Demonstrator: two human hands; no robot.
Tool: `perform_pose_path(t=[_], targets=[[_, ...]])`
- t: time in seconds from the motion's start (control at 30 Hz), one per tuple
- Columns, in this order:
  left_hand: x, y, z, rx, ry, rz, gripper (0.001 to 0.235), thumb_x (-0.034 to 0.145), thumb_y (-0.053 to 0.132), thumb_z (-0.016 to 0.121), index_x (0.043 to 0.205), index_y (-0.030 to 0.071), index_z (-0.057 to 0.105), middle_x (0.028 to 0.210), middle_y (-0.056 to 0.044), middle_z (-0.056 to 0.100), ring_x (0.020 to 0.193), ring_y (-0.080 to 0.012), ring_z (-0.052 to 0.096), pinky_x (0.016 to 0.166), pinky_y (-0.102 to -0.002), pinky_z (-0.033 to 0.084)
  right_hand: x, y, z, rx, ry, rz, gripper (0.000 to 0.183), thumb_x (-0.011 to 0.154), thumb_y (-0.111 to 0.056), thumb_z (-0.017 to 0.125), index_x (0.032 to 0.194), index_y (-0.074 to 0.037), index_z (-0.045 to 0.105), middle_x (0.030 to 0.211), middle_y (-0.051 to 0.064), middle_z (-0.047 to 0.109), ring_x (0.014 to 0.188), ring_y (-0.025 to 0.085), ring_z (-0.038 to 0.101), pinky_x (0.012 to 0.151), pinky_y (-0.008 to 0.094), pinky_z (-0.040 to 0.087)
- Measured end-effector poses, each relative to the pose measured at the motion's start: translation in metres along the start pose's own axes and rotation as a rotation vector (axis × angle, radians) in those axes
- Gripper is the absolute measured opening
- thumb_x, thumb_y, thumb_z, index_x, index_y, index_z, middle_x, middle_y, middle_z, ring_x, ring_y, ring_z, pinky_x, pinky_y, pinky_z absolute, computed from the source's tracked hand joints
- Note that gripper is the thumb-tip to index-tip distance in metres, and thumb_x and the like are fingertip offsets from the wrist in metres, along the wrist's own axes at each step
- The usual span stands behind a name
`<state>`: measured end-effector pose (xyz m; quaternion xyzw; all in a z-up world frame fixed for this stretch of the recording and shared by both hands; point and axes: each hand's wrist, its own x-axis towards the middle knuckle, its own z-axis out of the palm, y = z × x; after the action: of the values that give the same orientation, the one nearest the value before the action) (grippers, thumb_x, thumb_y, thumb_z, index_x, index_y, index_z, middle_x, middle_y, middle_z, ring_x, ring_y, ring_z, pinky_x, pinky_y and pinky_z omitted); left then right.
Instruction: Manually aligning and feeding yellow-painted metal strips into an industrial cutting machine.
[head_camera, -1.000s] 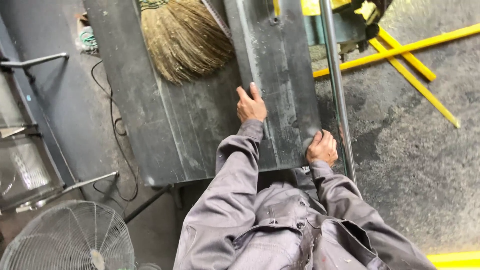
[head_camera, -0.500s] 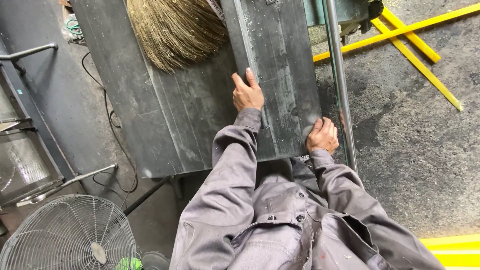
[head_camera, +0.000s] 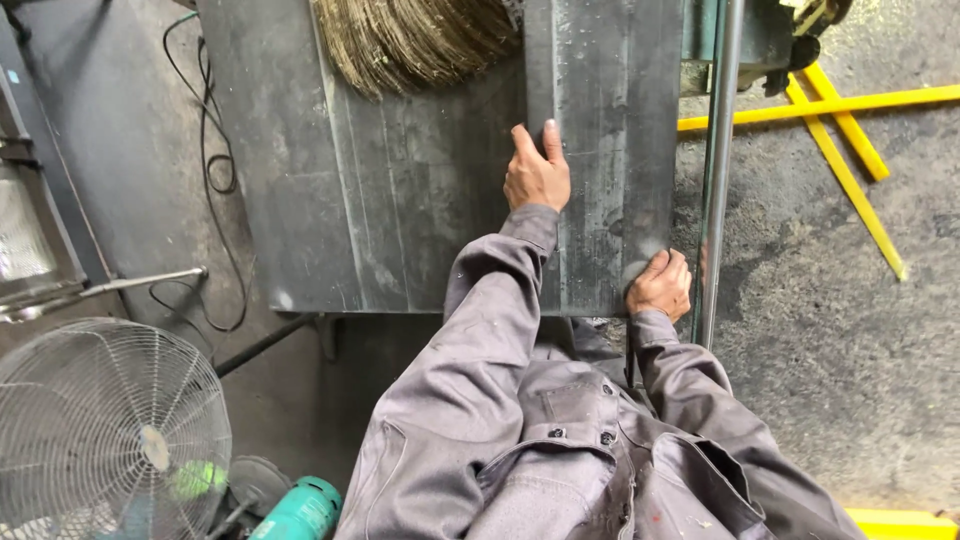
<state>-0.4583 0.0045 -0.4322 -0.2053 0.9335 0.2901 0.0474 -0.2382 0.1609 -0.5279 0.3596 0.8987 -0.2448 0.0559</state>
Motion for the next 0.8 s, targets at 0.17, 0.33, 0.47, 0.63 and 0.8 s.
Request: perform_pose_path(t=[0.17,0.33,0.47,0.63,0.8], targets=[[-0.001,0.000,0.004,-0.040,-0.065,0.014,0.075,0.104,0.060,0.028,0.143,-0.001,0.043,0.098,-0.024,0.076,0.088,-0.0421,0.077,0.070,-0.050,0.064,0.002,0.010,0.007,0.004,0.008,-0.017,0.056,0.114,-0.048,0.028,0.129,-0.004,0.059,0.121,0.018,0.067,0.114,0.038,0.061,0.094,0.050,0.049],[0.003,-0.003,0.010,-0.066,-0.102,-0.006,0.075,0.103,0.060,0.027,0.145,-0.001,0.040,0.098,-0.023,0.076,0.087,-0.0404,0.077,0.068,-0.048,0.065,0.001,0.009,0.004,-0.008,0.011,-0.019,0.055,0.114,-0.047,0.028,0.129,-0.004,0.059,0.121,0.018,0.067,0.114,0.039,0.061,0.093,0.051,0.049],[0.002,-0.003,0.010,-0.066,-0.103,-0.017,0.074,0.103,0.059,0.028,0.144,-0.001,0.039,0.098,-0.022,0.075,0.084,-0.0400,0.078,0.065,-0.047,0.065,0.001,0.005,0.000,-0.008,0.002,-0.017,0.054,0.113,-0.047,0.029,0.128,-0.003,0.058,0.120,0.018,0.066,0.114,0.039,0.061,0.092,0.051,0.048],[-0.002,0.003,0.002,-0.055,-0.067,0.005,0.068,0.103,0.059,0.029,0.137,0.002,0.045,0.098,-0.022,0.076,0.082,-0.0397,0.078,0.063,-0.048,0.064,0.000,0.003,-0.001,-0.011,0.006,-0.021,0.053,0.113,-0.046,0.029,0.127,-0.004,0.058,0.120,0.018,0.067,0.114,0.039,0.060,0.092,0.052,0.048],[0.000,0.004,-0.002,-0.051,-0.084,-0.003,0.066,0.103,0.058,0.030,0.135,0.002,0.046,0.099,-0.022,0.075,0.082,-0.0400,0.077,0.063,-0.047,0.064,0.001,0.005,0.001,-0.016,-0.008,-0.027,0.052,0.114,-0.046,0.029,0.125,-0.004,0.058,0.120,0.018,0.066,0.113,0.039,0.060,0.093,0.051,0.048]])
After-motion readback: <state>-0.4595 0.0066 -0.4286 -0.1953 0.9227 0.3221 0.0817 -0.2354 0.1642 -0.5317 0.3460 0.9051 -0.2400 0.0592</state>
